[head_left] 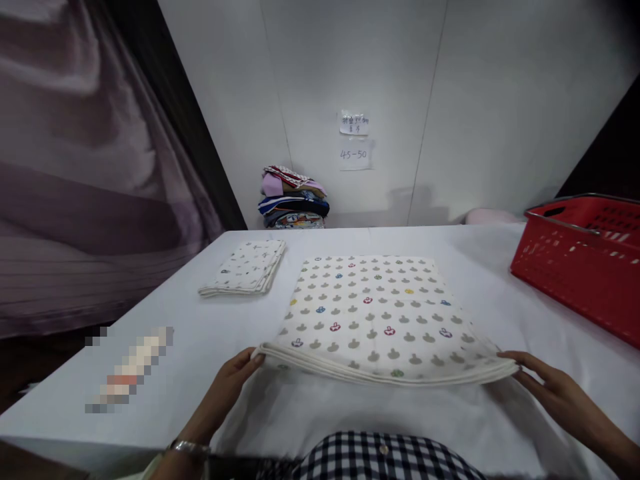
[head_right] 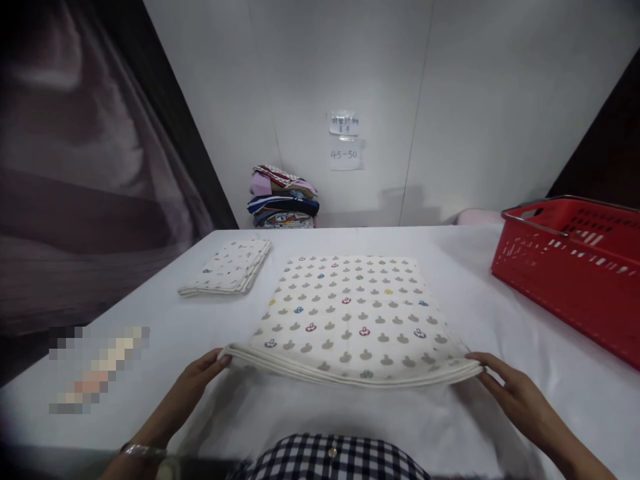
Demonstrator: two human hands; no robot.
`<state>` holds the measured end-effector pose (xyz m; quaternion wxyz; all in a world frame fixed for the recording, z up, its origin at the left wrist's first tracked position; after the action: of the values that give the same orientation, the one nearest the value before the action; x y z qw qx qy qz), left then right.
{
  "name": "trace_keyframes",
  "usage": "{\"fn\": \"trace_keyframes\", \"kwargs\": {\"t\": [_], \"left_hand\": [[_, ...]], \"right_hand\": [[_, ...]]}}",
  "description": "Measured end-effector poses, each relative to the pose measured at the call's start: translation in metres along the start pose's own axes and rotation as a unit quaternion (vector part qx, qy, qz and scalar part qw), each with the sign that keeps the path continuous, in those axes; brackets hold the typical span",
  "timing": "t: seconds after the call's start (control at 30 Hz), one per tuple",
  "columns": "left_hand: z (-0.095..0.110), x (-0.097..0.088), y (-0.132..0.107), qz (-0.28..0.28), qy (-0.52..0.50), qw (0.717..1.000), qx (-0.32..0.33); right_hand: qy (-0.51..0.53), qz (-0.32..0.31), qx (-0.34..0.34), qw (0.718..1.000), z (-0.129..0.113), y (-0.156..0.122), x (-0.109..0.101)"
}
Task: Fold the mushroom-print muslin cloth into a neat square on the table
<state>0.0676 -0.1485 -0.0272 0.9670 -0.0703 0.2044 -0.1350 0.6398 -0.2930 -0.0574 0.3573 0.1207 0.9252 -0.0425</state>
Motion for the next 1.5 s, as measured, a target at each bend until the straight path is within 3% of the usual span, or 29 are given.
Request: {"fn": "trace_keyframes", "kwargs": {"t": [0.23, 0.5, 0.6, 0.77, 0.93, 1.13, 1.3, 1.5], "left_hand": [[-0.005, 0.005, 0.025, 0.037, 0.004, 0.999, -0.030], [-0.029, 0.003, 0.055, 0.119, -0.004, 0.991, -0.067], [-0.022, -0.001, 0.065, 0.145, -0.012, 0.988, -0.052], [0.005, -0.007, 0.090, 0.176, 0.007, 0.984, -0.012], [0.040, -0.014, 0.139, 0.216, 0.071, 0.973, 0.047], [0.069, -0.011, 0.231, 0.250, 0.176, 0.950, 0.067], [0.060, 0.002, 0.298, 0.257, 0.242, 0.935, 0.023], [0.042, 0.013, 0.327, 0.252, 0.288, 0.923, -0.053]], "right_hand": [[0.018, -0.059, 0.018, 0.998, -0.005, 0.016, 0.012], [0.087, -0.049, 0.033, 0.994, -0.017, 0.040, 0.020], [0.108, -0.027, 0.047, 0.993, -0.023, 0.051, 0.016], [0.082, 0.026, 0.069, 0.994, -0.027, 0.084, 0.005], [0.038, 0.100, 0.070, 0.992, -0.026, 0.135, -0.001], [-0.027, 0.131, 0.052, 0.990, -0.029, 0.217, 0.001], [-0.127, 0.125, 0.096, 0.979, -0.018, 0.281, 0.013], [-0.195, 0.117, 0.161, 0.960, -0.013, 0.316, 0.025]]}}
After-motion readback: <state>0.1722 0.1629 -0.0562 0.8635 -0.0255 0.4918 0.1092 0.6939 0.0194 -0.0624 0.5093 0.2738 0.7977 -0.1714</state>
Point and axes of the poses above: each hand's wrist, its own y-axis towards the middle knuckle, its own x-axis out of the palm, z = x × y, the point moved 8 cm from there along y, towards the middle knuckle, and after that the axes turned 6 degrees about -z, right-handed, at the moved point
